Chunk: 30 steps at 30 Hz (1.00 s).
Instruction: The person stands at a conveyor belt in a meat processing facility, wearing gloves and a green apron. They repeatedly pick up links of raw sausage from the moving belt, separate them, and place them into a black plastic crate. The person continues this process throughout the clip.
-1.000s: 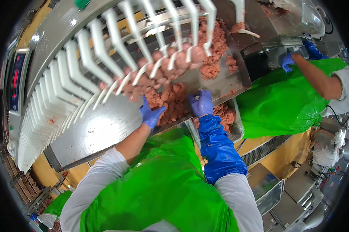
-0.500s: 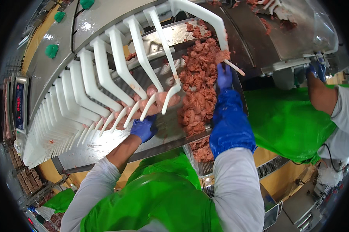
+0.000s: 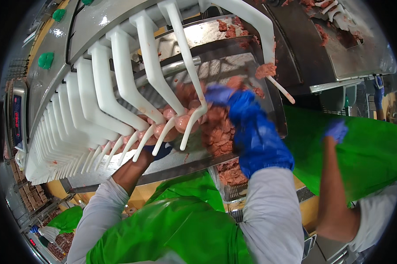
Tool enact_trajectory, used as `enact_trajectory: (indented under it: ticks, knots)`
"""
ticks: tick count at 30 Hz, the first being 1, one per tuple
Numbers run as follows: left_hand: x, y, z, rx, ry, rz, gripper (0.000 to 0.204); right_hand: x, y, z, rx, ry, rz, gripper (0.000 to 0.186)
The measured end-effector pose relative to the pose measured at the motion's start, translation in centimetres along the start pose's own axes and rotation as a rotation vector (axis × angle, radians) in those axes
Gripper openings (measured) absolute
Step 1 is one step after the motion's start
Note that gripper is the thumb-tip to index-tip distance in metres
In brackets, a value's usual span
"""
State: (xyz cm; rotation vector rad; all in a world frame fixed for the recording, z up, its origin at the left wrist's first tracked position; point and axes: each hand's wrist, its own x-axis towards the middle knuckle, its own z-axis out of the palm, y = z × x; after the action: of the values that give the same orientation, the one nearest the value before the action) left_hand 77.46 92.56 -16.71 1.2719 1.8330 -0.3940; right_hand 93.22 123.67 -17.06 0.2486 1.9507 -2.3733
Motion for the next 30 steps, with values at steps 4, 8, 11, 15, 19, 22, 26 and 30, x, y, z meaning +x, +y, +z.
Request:
enact_trajectory:
  ticks: [4, 8, 11, 15, 19, 22, 26, 30]
  knots:
    - [0.4, -0.6, -0.5, 0.013, -0.001, 0.011, 0.051, -5.6, 1.5, 4.3, -0.065, 0.106, 0.128, 0.033]
    - [1.3, -1.5, -0.5, -0.054, 0.051, 0.045, 0.049, -8.5, 3.8, -6.2, -1.01, 0.942, 0.097, 0.036]
    - [2.6, -1.3, 0.4, -0.522, 0.188, 0.133, 0.047, -5.5, 6.6, -2.8, -0.777, 0.692, 0.17, 0.042]
    - [3.6, 6.0, 4.3, -1.583, 0.343, 0.231, 0.063, -3.1, 8.3, 5.5, -0.033, 0.413, 0.166, 0.052]
    - [2.3, 8.6, 0.3, -1.345, 0.178, 0.603, 0.081, -7.4, -0.3, 9.4, 0.4, 0.551, 0.375, 0.054]
    - [-0.1, 12.0, -1.2, -0.616, 0.388, 0.681, 0.089, -15.5, 2.4, 5.6, 0.221, 0.383, 0.2, 0.057]
    - [-0.5, 16.3, 0.8, -0.067, 0.741, 0.641, 0.096, -18.0, 4.3, 3.7, -0.824, 0.734, 0.431, 0.062]
    - [-2.4, 13.9, 0.2, -0.265, 0.711, 0.526, 0.096, -16.8, 4.3, 2.2, -0.418, 0.543, 0.682, 0.062]
